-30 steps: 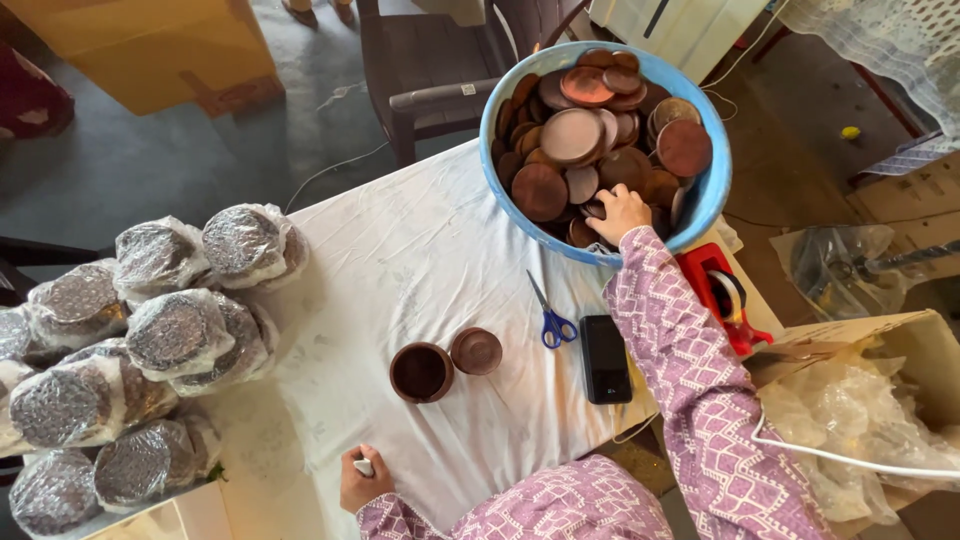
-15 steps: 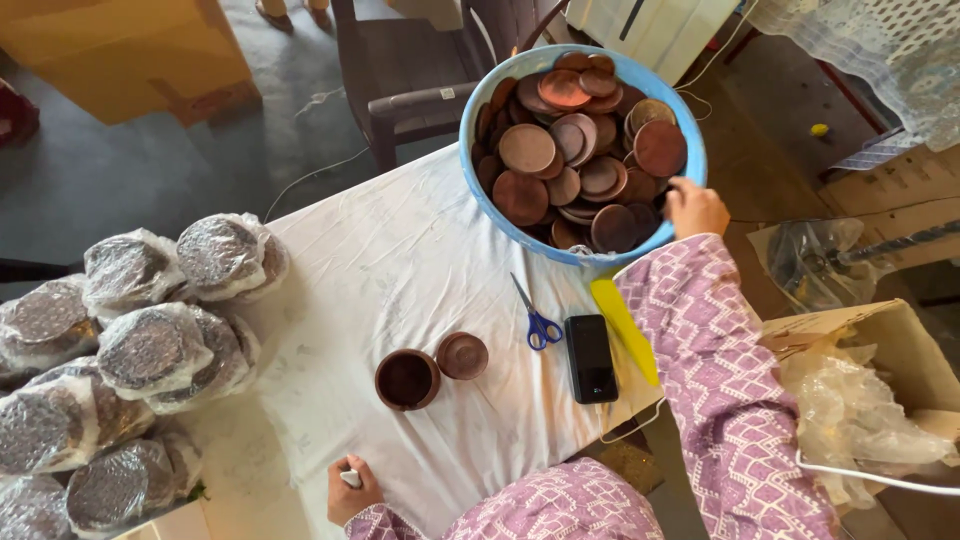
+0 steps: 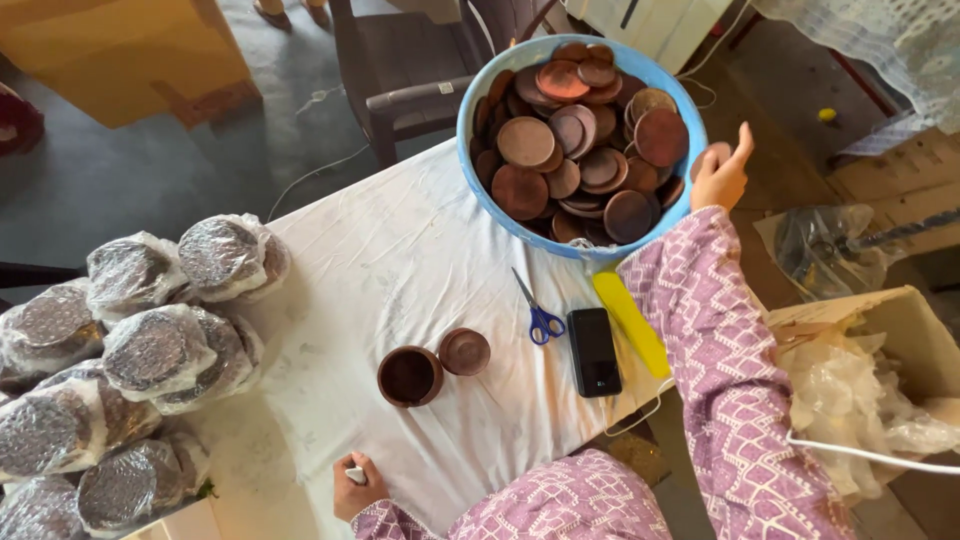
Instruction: Wiping ceramic pots and lids with a cloth to clean them before packing.
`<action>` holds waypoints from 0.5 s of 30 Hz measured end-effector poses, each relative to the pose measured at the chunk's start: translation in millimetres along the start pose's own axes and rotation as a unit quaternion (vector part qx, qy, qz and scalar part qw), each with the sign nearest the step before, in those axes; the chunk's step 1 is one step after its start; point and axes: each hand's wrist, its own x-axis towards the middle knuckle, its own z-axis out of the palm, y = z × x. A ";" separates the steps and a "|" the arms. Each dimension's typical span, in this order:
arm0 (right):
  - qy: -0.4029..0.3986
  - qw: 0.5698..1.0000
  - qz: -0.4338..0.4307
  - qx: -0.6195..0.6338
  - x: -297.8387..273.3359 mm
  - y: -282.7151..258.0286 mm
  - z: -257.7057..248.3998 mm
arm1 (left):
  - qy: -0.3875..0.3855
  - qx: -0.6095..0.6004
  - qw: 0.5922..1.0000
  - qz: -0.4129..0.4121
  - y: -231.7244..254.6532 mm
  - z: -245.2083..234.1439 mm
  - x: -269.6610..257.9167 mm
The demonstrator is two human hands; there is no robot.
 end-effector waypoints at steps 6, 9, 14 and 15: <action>-0.141 0.959 -0.117 -0.214 0.2 1.0 0.3 | 0.015 0.023 1.000 0.009 -11.7 10.6 -0.7; -0.207 0.909 -0.203 -0.299 -4.2 11.7 19.9 | 0.015 0.006 1.000 0.023 2.0 0.5 -0.3; -0.273 0.946 -0.056 -0.163 -17.4 26.3 44.3 | 0.008 0.006 1.000 0.000 -1.8 5.6 0.5; -0.266 0.945 -0.034 -0.188 -26.1 29.2 47.9 | 0.008 -0.001 1.000 0.000 -6.7 4.8 0.2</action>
